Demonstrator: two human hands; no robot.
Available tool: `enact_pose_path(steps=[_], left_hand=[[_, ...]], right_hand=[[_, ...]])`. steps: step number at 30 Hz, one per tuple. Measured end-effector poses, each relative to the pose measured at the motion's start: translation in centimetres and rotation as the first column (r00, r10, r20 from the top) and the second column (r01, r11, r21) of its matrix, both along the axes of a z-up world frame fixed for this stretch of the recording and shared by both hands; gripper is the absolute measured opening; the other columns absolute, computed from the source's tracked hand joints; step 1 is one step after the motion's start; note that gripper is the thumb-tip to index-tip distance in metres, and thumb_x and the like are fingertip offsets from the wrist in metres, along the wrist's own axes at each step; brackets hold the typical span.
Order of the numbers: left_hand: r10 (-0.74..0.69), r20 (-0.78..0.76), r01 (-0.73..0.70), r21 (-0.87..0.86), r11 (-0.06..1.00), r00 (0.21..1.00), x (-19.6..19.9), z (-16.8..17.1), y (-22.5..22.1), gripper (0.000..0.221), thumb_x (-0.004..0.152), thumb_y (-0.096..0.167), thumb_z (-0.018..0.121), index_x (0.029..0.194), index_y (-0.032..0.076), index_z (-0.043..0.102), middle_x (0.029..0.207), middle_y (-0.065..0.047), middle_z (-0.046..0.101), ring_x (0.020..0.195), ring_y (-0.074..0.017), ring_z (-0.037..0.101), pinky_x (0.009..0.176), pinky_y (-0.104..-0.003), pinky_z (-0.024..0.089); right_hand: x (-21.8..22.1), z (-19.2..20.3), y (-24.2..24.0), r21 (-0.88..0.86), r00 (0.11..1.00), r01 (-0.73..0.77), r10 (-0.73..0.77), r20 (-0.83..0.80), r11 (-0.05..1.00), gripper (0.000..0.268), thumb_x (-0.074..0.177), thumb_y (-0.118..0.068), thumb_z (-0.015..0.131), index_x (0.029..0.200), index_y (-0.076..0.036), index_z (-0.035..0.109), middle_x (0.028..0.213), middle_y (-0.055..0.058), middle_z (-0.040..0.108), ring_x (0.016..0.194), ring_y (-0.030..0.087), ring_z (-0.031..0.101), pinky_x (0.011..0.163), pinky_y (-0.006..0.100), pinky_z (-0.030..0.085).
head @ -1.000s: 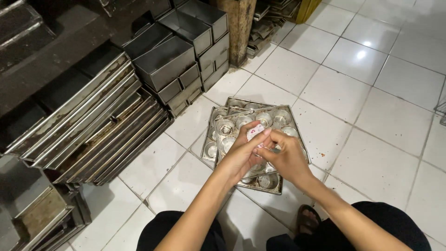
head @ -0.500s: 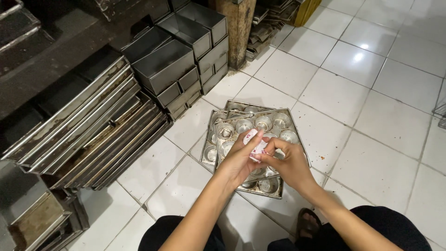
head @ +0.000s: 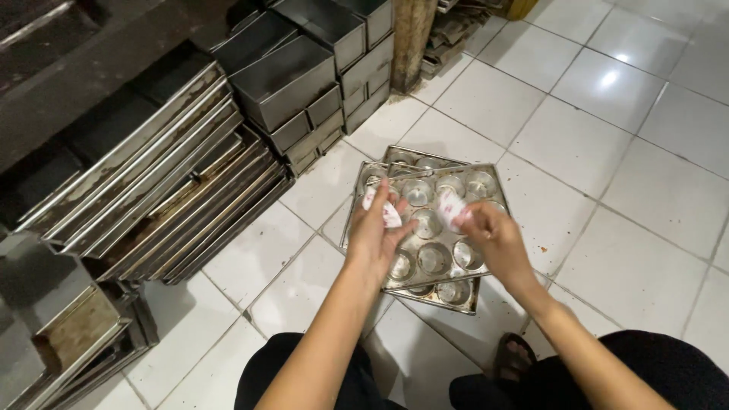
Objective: Placing paper cupcake liners into a metal baking tray
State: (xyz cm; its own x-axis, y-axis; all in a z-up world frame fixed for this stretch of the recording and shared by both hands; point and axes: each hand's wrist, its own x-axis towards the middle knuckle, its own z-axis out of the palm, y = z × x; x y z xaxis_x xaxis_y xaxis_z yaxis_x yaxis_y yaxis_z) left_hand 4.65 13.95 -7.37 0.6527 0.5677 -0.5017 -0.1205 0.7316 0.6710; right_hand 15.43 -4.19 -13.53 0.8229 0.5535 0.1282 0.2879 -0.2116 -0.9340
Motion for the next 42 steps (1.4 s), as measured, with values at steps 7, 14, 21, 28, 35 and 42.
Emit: enact_pose_path(steps=[7, 14, 21, 28, 35, 42], left_hand=[[0.103, 0.064, -0.099, -0.065, 0.993, 0.993, -2.1, 1.9, 3.0, 0.064, 0.093, 0.03, 0.071, 0.133, -0.003, 0.034, 0.122, -0.016, 0.045, 0.122, -0.0316, 0.052, 0.096, -0.066, 0.047], [0.104, 0.081, -0.093, -0.135, 0.987, 0.991, -4.3, 1.8, 4.0, 0.057, 0.09, 0.034, 0.074, 0.124, 0.003, 0.04, 0.12, -0.014, 0.051, 0.12, -0.0302, 0.055, 0.095, -0.061, 0.054], [-0.077, 0.126, 0.09, -0.101, 0.991, 0.989, -4.6, 2.6, 3.7, 0.051, 0.098, 0.039, 0.063, 0.128, 0.005, 0.04, 0.12, -0.013, 0.052, 0.12, -0.0306, 0.057, 0.096, -0.057, 0.056], [-0.186, 0.161, 0.205, -0.104, 0.973, 0.969, -3.7, 1.1, 1.6, 0.047, 0.095, 0.03, 0.07, 0.124, 0.011, 0.04, 0.117, -0.018, 0.062, 0.114, -0.0344, 0.065, 0.092, -0.058, 0.058], [-0.393, 0.129, 0.386, 0.079, 0.919, 0.91, -2.6, -0.6, -1.3, 0.095, 0.09, 0.038, 0.076, 0.153, 0.011, 0.01, 0.132, -0.023, 0.057, 0.097, -0.0217, 0.063, 0.079, -0.037, 0.059], [-0.379, 0.185, 0.376, 0.051, 0.925, 0.907, -2.4, -1.4, -2.5, 0.105, 0.087, 0.034, 0.082, 0.154, 0.008, 0.006, 0.123, -0.02, 0.058, 0.073, -0.0101, 0.06, 0.071, -0.04, 0.064]], right_hand=[[-5.9, -14.3, 4.6, -0.592, 0.828, -0.178, 0.445, 0.342, 0.786, 0.022, 0.095, -0.011, 0.063, 0.109, -0.02, 0.076, 0.09, 0.005, 0.08, 0.104, 0.035, 0.074, 0.081, 0.047, 0.063], [-8.4, -17.0, 6.6, -0.573, 0.435, -0.011, 0.52, 0.735, 0.82, 0.037, 0.084, -0.013, 0.053, 0.115, -0.01, 0.072, 0.11, 0.009, 0.077, 0.103, 0.022, 0.073, 0.121, 0.052, 0.027], [-6.9, -16.3, 5.9, -0.785, 0.477, -0.039, 0.702, 0.529, 0.618, 0.066, 0.08, -0.024, 0.064, 0.145, -0.016, 0.054, 0.148, 0.002, 0.056, 0.144, 0.019, 0.043, 0.124, 0.06, 0.008], [-5.3, 2.9, 3.4, 0.079, 0.819, -0.161, 0.088, 0.567, 0.984, 0.023, 0.09, -0.013, 0.072, 0.112, -0.013, 0.07, 0.105, 0.0, 0.071, 0.109, 0.027, 0.064, 0.104, 0.043, 0.044], [-5.4, 4.1, 3.0, -0.058, 0.747, -0.193, 0.185, 0.638, 0.98, 0.009, 0.083, -0.021, 0.08, 0.091, -0.021, 0.075, 0.079, -0.008, 0.073, 0.091, 0.017, 0.066, 0.106, 0.044, 0.032], [-4.2, 3.8, 2.0, -0.018, 0.842, -0.202, 0.183, 0.508, 0.979, 0.011, 0.077, -0.018, 0.086, 0.081, -0.02, 0.076, 0.07, -0.005, 0.073, 0.083, 0.02, 0.069, 0.097, 0.04, 0.037]])
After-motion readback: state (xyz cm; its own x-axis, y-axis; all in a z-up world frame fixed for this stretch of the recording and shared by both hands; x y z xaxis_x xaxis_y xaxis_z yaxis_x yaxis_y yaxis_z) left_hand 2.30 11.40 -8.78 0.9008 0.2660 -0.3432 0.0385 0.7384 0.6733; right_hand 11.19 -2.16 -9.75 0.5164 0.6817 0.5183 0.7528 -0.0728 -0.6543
